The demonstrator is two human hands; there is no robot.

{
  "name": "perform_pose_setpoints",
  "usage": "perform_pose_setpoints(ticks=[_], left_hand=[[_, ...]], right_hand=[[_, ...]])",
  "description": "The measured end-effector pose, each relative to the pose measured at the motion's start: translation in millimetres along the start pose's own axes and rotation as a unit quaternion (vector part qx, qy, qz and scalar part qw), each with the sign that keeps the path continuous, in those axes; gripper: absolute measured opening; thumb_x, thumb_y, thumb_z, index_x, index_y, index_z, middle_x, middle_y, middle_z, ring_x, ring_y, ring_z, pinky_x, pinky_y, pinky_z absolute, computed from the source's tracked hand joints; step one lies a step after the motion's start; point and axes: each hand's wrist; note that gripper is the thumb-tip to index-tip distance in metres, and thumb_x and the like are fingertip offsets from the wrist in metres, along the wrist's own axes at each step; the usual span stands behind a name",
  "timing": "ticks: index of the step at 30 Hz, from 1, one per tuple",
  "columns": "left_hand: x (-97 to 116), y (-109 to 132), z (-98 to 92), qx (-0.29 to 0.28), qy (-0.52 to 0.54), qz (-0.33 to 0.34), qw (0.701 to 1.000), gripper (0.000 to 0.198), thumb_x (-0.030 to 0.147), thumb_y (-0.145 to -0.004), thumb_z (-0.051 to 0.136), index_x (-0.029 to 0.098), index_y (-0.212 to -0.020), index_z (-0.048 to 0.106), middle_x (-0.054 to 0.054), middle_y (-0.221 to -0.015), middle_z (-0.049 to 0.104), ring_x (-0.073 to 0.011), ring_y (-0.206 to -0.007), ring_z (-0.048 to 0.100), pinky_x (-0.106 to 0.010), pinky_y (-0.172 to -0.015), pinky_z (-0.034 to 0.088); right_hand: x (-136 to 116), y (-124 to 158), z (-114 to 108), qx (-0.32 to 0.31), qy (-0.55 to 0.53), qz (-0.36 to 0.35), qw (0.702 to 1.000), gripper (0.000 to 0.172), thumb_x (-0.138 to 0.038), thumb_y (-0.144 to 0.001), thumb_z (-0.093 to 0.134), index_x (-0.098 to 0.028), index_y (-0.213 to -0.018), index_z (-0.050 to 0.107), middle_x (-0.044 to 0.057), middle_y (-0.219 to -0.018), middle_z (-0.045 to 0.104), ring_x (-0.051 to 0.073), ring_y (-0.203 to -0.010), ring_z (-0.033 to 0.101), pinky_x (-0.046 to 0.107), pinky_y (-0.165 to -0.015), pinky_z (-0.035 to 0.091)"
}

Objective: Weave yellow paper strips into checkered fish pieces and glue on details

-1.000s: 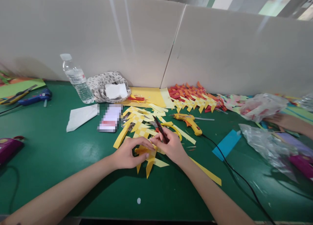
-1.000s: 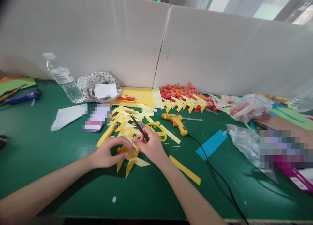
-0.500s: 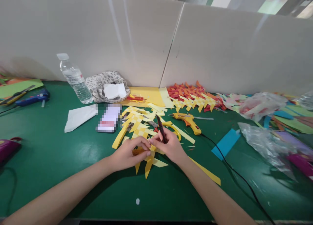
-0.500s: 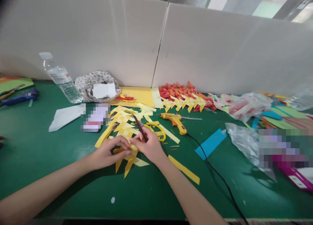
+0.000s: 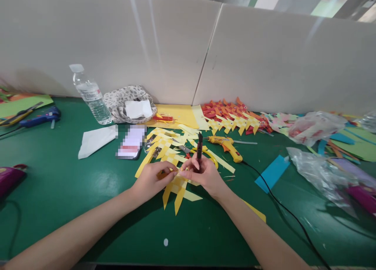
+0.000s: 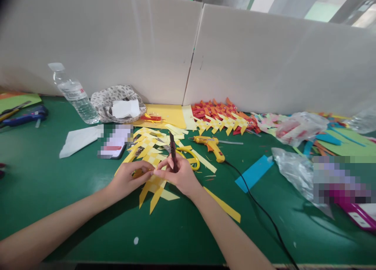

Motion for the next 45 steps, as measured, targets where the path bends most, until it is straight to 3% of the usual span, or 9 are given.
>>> perform_pose_setpoints(ticks=[6, 10, 15, 17, 22, 32, 35, 39, 45], left_hand=[[-0.3, -1.0, -0.8, 0.014, 0.05, -0.043, 0.998, 0.018, 0.033, -0.083, 0.055, 0.02, -0.085, 0.067, -0.001, -0.073, 0.068, -0.0131, -0.065, 0.06, -0.023, -0.061, 0.046], [-1.2, -5.6, -0.6, 0.038, 0.252, -0.133, 0.958, 0.02, 0.038, -0.079, 0.061, 0.019, -0.083, 0.065, -0.001, -0.076, 0.068, -0.0133, -0.073, 0.063, -0.023, -0.069, 0.048], [-1.9, -9.7, -3.8, 0.045, 0.41, -0.233, 0.881, 0.024, 0.041, -0.078, 0.064, 0.019, -0.085, 0.06, 0.001, -0.064, 0.065, -0.0104, -0.069, 0.062, -0.019, -0.064, 0.045], [-1.2, -9.8, -4.0, 0.017, 0.409, -0.239, 0.881, 0.025, 0.042, -0.077, 0.064, 0.018, -0.084, 0.061, 0.002, -0.06, 0.064, -0.0093, -0.064, 0.06, -0.019, -0.064, 0.044], [1.4, -8.0, 1.1, -0.075, 0.374, -0.22, 0.898, 0.028, 0.043, -0.075, 0.066, 0.016, -0.081, 0.066, 0.001, -0.056, 0.064, -0.0099, -0.058, 0.058, -0.021, -0.065, 0.044], [3.9, -3.9, 1.2, -0.115, 0.393, -0.242, 0.879, 0.023, 0.038, -0.074, 0.067, 0.015, -0.08, 0.066, 0.001, -0.054, 0.063, -0.0098, -0.055, 0.059, -0.021, -0.064, 0.046], [0.1, -6.4, -1.5, -0.048, 0.439, -0.245, 0.863, 0.021, 0.036, -0.075, 0.067, 0.016, -0.082, 0.064, 0.002, -0.057, 0.063, -0.0084, -0.057, 0.059, -0.018, -0.06, 0.044], [-5.3, -12.5, -7.7, 0.026, 0.496, -0.238, 0.834, 0.02, 0.033, -0.076, 0.066, 0.017, -0.088, 0.062, 0.002, -0.062, 0.062, -0.0094, -0.066, 0.063, -0.016, -0.062, 0.045], [-6.9, -14.6, -10.3, 0.03, 0.487, -0.24, 0.839, 0.02, 0.035, -0.077, 0.064, 0.019, -0.088, 0.061, 0.002, -0.06, 0.06, -0.0109, -0.066, 0.064, -0.015, -0.054, 0.041]], right_hand=[[2.8, -7.5, -13.1, 0.198, -0.03, -0.039, 0.979, 0.051, -0.038, -0.061, 0.077, -0.023, -0.06, 0.028, -0.003, -0.061, 0.06, 0.012, -0.057, 0.055, 0.026, -0.056, 0.044], [6.3, -10.6, -21.5, 0.268, -0.031, -0.046, 0.962, 0.043, -0.048, -0.075, 0.064, -0.023, -0.062, 0.032, -0.011, -0.041, 0.033, 0.007, -0.037, 0.03, 0.022, -0.041, 0.029], [4.2, -6.0, -13.1, 0.182, 0.021, -0.056, 0.982, 0.044, -0.039, -0.072, 0.069, -0.022, -0.059, 0.031, -0.006, -0.052, 0.045, 0.009, -0.051, 0.047, 0.025, -0.056, 0.042], [2.5, -3.0, -7.9, 0.136, 0.029, -0.058, 0.989, 0.045, -0.037, -0.072, 0.069, -0.022, -0.058, 0.029, -0.003, -0.061, 0.053, 0.01, -0.055, 0.05, 0.026, -0.056, 0.042], [1.5, 1.9, -1.0, 0.05, 0.063, -0.05, 0.996, 0.045, -0.033, -0.067, 0.072, -0.021, -0.06, 0.029, 0.002, -0.079, 0.066, 0.006, -0.047, 0.036, 0.024, -0.045, 0.033], [4.6, 2.3, 0.1, 0.074, 0.09, -0.063, 0.991, 0.043, -0.037, -0.071, 0.067, -0.022, -0.064, 0.027, -0.001, -0.075, 0.062, 0.005, -0.044, 0.03, 0.023, -0.044, 0.03], [1.1, 4.4, -6.0, 0.071, 0.206, -0.119, 0.969, 0.034, -0.041, -0.075, 0.062, -0.021, -0.066, 0.036, -0.004, -0.064, 0.051, 0.006, -0.047, 0.032, 0.023, -0.046, 0.028], [-4.7, 4.9, -17.4, 0.039, 0.393, -0.167, 0.903, 0.031, -0.042, -0.087, 0.044, -0.019, -0.066, 0.05, -0.003, -0.057, 0.046, 0.01, -0.052, 0.041, 0.024, -0.051, 0.027], [-2.3, 1.6, -20.6, 0.071, 0.523, -0.166, 0.833, 0.036, -0.044, -0.087, 0.046, -0.018, -0.063, 0.053, -0.002, -0.055, 0.05, 0.009, -0.051, 0.042, 0.023, -0.05, 0.024]])
Point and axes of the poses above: each hand's wrist, its own y-axis away from the middle knuckle, its own z-axis out of the palm, x = y × z
